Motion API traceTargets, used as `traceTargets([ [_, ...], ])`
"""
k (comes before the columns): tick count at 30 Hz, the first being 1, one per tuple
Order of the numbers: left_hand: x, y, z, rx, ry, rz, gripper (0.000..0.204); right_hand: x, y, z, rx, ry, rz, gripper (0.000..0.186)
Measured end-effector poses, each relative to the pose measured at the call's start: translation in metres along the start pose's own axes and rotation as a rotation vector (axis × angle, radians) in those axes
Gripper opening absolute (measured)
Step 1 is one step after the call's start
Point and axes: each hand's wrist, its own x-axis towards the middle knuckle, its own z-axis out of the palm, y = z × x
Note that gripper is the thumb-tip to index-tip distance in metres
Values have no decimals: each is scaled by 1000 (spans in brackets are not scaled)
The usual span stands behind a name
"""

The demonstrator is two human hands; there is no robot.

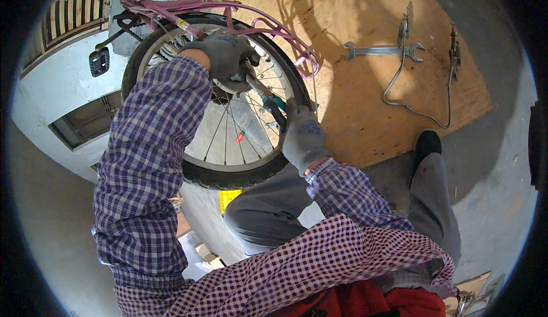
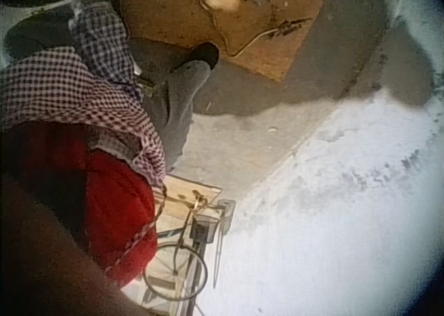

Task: The person uses pliers to remove a metal cable from the rear wheel of a pink bicycle. The bicycle is upside down on a wooden board. The person works on the wheel hub area, pulling the cable free and setting the pliers down.

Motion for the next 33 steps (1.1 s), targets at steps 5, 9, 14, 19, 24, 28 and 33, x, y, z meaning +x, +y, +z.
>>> traceTargets([
  [5, 4, -2, 9, 71, 24, 48, 38, 3, 7, 1, -12, 83, -35, 52],
  [9, 8, -5, 6, 14, -92, 39, 39, 7, 11, -2, -23, 42, -8, 50],
  [14, 2, -2, 8, 72, -8, 38, 34, 10, 11, -5, -13, 28, 10, 50],
  [19, -2, 4, 10, 88, 65, 72, 34, 11, 12, -8, -15, -16, 6, 48],
  [24, 1, 2, 1, 100, -60, 85, 37, 10, 11, -10, 0, -24, 8, 51],
  [28, 2, 0, 6, 190, -6, 21, 40, 9, 8, -9, -17, -17, 3, 55],
  [33, 9, -4, 10, 190, -38, -35, 43, 9, 9, -6, -30, 0, -2, 55],
])
